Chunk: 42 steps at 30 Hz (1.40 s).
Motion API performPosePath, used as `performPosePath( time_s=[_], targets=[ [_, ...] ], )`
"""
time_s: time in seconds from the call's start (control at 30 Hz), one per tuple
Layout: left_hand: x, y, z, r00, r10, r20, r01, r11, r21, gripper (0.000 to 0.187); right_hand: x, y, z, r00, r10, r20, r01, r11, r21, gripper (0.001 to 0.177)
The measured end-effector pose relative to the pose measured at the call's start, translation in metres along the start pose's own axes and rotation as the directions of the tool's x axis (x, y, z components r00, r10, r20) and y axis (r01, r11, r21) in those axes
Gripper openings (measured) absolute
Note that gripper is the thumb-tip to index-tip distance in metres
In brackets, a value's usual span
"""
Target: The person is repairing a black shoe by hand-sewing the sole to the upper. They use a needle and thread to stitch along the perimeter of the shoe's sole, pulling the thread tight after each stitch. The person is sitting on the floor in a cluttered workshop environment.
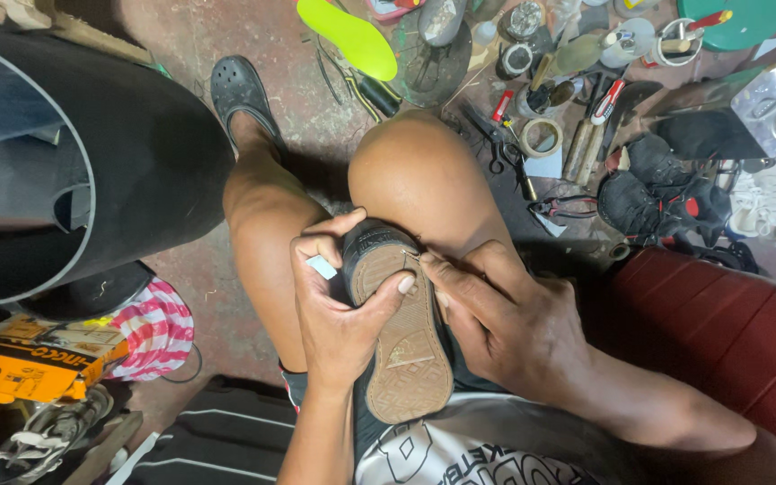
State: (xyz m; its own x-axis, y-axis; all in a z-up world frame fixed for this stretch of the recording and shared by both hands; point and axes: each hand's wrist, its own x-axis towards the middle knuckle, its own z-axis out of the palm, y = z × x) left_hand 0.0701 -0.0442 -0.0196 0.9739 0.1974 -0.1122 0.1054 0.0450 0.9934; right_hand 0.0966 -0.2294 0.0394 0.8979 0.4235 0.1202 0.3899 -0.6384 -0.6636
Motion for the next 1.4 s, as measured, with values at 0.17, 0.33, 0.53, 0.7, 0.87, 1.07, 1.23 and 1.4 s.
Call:
performPosePath(
  time_s=[0.17, 0.33, 0.53, 0.7, 0.87, 1.07, 1.23, 1.4],
  targets=[
    [0.004, -0.001, -0.001, 1.0, -0.024, -0.001, 0.024, 1.0, 0.013, 0.065, 0.007, 0.007, 0.001, 0.999, -0.035, 0.0, 0.035, 0.999, 0.03, 0.031],
    [0.008, 0.0, -0.003, 1.0, -0.028, 0.005, 0.027, 0.999, 0.035, 0.066, 0.015, 0.014, -0.001, 0.994, -0.107, 0.037, 0.107, 0.994, 0.016, 0.038],
    [0.009, 0.002, -0.006, 0.998, -0.066, 0.008, 0.066, 0.997, 0.031, 0.065, 0.023, 0.019, 0.0, 0.984, -0.171, 0.058, 0.171, 0.985, 0.005, 0.039],
    [0.009, 0.001, -0.007, 0.996, -0.086, 0.007, 0.086, 0.996, -0.002, 0.065, 0.027, 0.023, 0.001, 0.973, -0.227, 0.048, 0.226, 0.974, 0.01, 0.04],
    [0.009, 0.001, -0.007, 0.997, -0.077, 0.002, 0.077, 0.997, 0.002, 0.064, 0.032, 0.024, -0.001, 0.962, -0.264, 0.075, 0.266, 0.964, -0.022, 0.042],
    [0.008, 0.0, -0.008, 0.998, -0.06, -0.002, 0.06, 0.998, 0.022, 0.065, 0.035, 0.026, -0.004, 0.953, -0.283, 0.105, 0.289, 0.956, -0.046, 0.042],
    [0.008, 0.001, -0.008, 0.998, -0.068, 0.01, 0.068, 0.998, -0.008, 0.064, 0.037, 0.03, -0.002, 0.944, -0.315, 0.099, 0.318, 0.948, -0.016, 0.039],
    [0.008, 0.002, -0.008, 0.995, -0.095, 0.007, 0.096, 0.994, -0.06, 0.062, 0.038, 0.037, 0.001, 0.932, -0.351, 0.089, 0.353, 0.936, -0.006, 0.037]
  ],
)
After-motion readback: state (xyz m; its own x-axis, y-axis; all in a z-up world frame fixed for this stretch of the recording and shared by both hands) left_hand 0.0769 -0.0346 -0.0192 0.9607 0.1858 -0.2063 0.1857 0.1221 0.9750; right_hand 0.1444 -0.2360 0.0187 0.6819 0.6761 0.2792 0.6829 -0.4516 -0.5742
